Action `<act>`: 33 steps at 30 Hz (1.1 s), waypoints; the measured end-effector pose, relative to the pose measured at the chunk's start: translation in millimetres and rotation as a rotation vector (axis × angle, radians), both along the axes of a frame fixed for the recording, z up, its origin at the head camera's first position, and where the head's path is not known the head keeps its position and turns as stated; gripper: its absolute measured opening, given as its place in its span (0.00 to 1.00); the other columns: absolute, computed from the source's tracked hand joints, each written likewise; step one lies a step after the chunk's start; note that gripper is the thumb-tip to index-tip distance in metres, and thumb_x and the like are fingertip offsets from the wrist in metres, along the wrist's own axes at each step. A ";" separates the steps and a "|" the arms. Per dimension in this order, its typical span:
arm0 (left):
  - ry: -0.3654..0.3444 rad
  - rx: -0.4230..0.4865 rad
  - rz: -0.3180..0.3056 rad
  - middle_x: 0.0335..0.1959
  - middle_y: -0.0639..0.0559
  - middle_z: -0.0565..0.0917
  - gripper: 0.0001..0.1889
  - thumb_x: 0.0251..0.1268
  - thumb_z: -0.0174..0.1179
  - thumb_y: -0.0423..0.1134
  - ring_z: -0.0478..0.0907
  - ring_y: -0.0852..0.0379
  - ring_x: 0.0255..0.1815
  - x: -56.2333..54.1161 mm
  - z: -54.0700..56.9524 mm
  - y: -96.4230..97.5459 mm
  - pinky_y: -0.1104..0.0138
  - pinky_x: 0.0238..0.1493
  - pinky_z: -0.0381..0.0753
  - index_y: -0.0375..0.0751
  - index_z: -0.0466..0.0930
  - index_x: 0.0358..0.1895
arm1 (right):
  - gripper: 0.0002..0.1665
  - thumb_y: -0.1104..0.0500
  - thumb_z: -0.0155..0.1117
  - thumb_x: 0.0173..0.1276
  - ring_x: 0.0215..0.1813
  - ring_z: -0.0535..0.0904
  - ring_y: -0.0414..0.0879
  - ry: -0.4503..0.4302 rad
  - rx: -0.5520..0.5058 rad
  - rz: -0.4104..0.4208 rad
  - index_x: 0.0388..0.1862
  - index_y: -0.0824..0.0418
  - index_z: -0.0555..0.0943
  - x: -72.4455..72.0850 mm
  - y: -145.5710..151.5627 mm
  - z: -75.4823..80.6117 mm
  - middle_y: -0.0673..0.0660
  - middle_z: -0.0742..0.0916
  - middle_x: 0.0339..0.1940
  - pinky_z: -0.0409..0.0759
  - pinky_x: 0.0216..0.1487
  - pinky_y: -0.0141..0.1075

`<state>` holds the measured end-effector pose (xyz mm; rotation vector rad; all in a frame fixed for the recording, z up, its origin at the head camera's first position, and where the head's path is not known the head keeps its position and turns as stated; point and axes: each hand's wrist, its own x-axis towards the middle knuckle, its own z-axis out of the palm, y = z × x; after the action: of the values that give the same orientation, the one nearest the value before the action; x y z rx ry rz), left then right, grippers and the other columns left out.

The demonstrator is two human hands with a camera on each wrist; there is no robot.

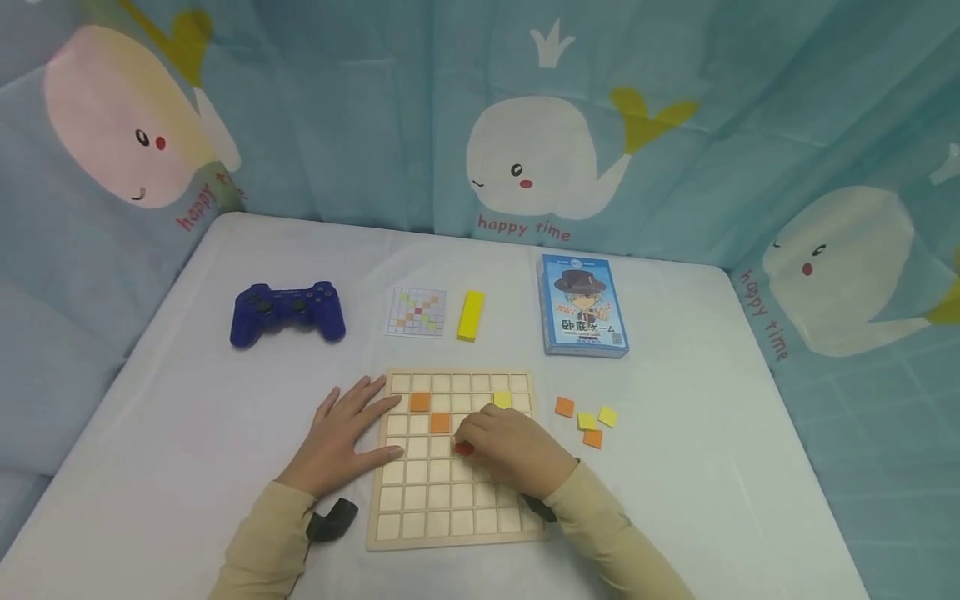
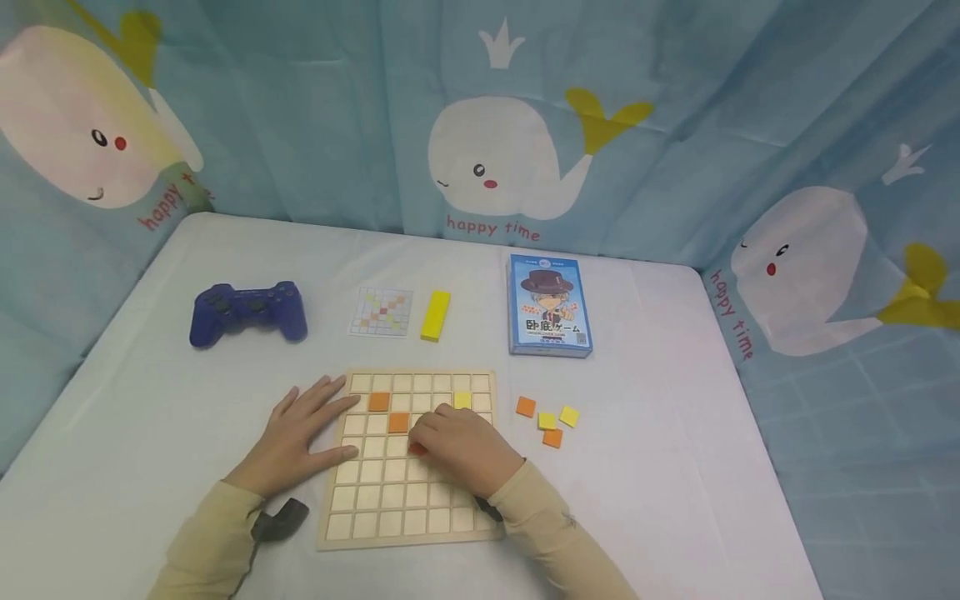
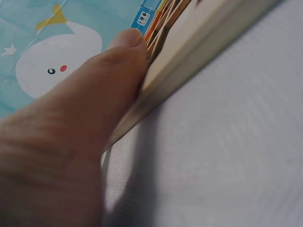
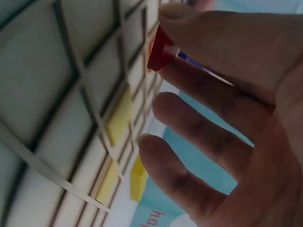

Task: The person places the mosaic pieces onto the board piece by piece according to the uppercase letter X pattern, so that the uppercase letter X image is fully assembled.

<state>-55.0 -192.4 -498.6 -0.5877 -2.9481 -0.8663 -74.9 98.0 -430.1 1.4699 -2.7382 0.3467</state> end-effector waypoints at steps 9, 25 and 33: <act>-0.001 0.007 0.004 0.75 0.49 0.59 0.39 0.53 0.62 0.66 0.51 0.45 0.76 0.0 1.1 0.1 0.43 0.74 0.41 0.56 0.67 0.69 | 0.07 0.56 0.69 0.62 0.42 0.77 0.36 0.024 -0.023 0.022 0.39 0.48 0.82 -2.9 -2.5 -14.5 0.39 0.86 0.40 0.77 0.41 0.25; 0.005 -0.001 0.005 0.75 0.49 0.60 0.39 0.52 0.63 0.66 0.51 0.45 0.76 -2.3 1.9 0.9 0.44 0.74 0.41 0.55 0.68 0.68 | 0.04 0.55 0.67 0.64 0.48 0.78 0.36 -0.019 -0.063 0.023 0.37 0.47 0.86 -6.4 -0.2 -16.1 0.40 0.87 0.46 0.77 0.47 0.26; 0.006 -0.002 0.009 0.75 0.50 0.60 0.39 0.53 0.63 0.66 0.51 0.45 0.76 -2.2 1.0 -0.1 0.45 0.74 0.41 0.56 0.68 0.68 | 0.07 0.58 0.68 0.63 0.50 0.78 0.39 -0.011 -0.118 0.033 0.40 0.50 0.83 -6.7 3.9 -11.6 0.44 0.85 0.46 0.78 0.52 0.29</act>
<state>-57.1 -192.6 -497.6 -0.5756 -2.9442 -0.8584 -81.5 101.9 -441.7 1.4897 -2.6536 0.5092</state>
